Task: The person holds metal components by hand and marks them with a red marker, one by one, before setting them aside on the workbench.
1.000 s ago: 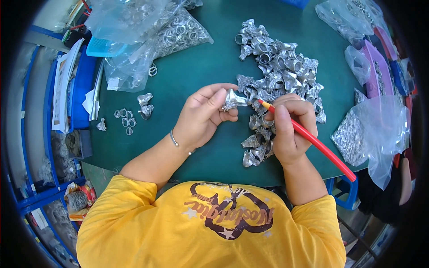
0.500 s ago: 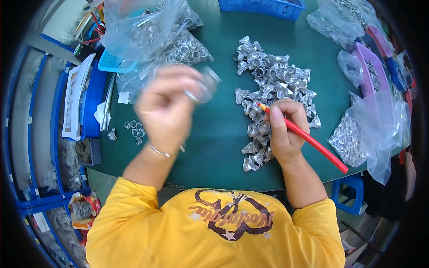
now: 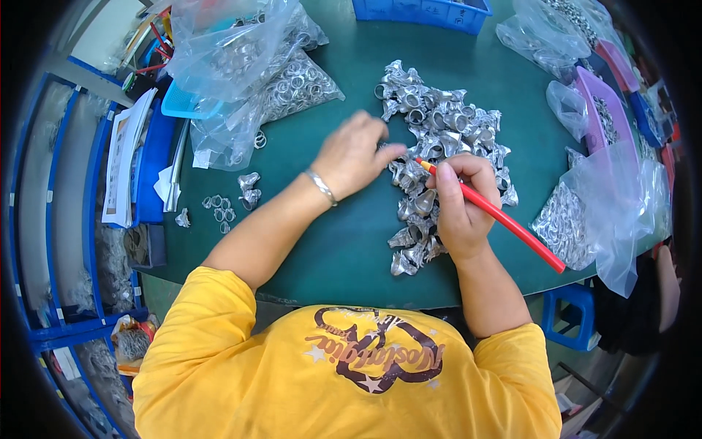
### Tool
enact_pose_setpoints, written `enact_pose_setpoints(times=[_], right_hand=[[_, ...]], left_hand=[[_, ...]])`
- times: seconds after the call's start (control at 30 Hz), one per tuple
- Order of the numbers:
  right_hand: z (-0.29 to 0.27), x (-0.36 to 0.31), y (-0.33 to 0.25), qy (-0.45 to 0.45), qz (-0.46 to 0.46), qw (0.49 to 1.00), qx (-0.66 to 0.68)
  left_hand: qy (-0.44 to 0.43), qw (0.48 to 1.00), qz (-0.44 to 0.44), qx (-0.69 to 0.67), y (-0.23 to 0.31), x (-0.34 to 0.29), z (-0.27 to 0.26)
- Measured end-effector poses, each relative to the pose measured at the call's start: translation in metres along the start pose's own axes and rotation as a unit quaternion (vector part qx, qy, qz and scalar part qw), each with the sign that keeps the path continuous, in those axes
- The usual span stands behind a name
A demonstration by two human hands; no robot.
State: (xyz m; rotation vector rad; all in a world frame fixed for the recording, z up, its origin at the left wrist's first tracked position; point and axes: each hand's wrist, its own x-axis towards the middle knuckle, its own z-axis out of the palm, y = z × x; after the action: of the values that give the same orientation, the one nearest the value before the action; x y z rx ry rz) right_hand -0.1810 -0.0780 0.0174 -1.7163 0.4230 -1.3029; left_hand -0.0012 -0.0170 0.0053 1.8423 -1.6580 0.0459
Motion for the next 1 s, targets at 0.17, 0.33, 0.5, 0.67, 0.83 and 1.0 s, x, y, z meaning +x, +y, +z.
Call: enact_pose_setpoints(times=[0.17,0.33,0.5,0.67,0.83,1.0], right_hand=[[0.003,0.001,0.0,0.004,-0.003,1.0,0.026],[0.003,-0.001,-0.006,-0.045,0.035,0.998,0.01],[0.014,-0.003,-0.001,-0.111,-0.022,0.993,-0.026],[0.016,-0.006,0.002,-0.155,0.031,0.987,-0.003],[0.016,-0.006,0.008,-0.128,0.0,0.992,0.016],[0.016,-0.004,0.0,-0.154,0.014,0.988,-0.017]], left_hand=[[-0.069,0.991,-0.057,-0.095,-0.002,-0.02,-0.006],[-0.012,0.926,-0.174,-0.336,0.02,-0.039,-0.023],[0.047,0.905,-0.137,-0.4,0.036,-0.061,-0.016],[0.034,0.918,-0.065,-0.391,0.032,-0.067,-0.016],[0.06,0.875,-0.093,-0.472,0.04,-0.063,-0.016],[0.044,0.886,-0.105,-0.45,0.04,-0.064,-0.017]])
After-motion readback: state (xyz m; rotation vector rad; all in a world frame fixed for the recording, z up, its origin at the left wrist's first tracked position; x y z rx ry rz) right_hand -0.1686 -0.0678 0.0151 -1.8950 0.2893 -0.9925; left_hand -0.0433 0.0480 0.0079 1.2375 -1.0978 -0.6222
